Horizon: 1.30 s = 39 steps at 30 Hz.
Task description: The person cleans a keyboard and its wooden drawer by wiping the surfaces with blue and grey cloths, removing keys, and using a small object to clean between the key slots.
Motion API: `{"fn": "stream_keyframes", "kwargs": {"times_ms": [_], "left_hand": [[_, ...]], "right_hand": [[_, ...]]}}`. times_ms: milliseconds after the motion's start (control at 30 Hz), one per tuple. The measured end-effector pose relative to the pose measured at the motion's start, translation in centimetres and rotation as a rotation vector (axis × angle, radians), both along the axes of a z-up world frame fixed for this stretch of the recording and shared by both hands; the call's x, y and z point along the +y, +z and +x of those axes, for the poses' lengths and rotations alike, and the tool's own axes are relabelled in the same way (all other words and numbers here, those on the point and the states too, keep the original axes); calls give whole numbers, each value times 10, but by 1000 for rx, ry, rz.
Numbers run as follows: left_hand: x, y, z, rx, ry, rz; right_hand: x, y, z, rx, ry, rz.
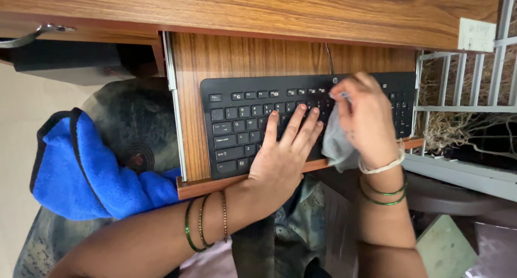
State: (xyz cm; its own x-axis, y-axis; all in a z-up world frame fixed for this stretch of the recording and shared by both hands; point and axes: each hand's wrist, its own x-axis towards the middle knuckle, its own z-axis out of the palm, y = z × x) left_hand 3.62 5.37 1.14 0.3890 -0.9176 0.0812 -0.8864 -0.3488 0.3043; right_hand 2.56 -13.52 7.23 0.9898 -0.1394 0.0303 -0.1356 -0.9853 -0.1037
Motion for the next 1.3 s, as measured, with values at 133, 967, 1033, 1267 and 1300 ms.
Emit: {"fn": "stream_keyframes", "kwargs": {"times_ms": [133, 967, 1033, 1267, 1300], "left_hand": [[-2, -4, -2, -53, 27, 5], [46, -1, 12, -33, 26, 52], [46, 1, 13, -5, 29, 49], [48, 0, 10, -58, 28, 64], [49, 0, 10, -41, 10, 78]], "right_hand": [[4, -2, -2, -11, 29, -21], [65, -8, 59, -45, 207, 191], [63, -7, 58, -49, 231, 192], [70, -6, 43, -78, 183, 89], [72, -8, 46, -76, 168, 90]]}}
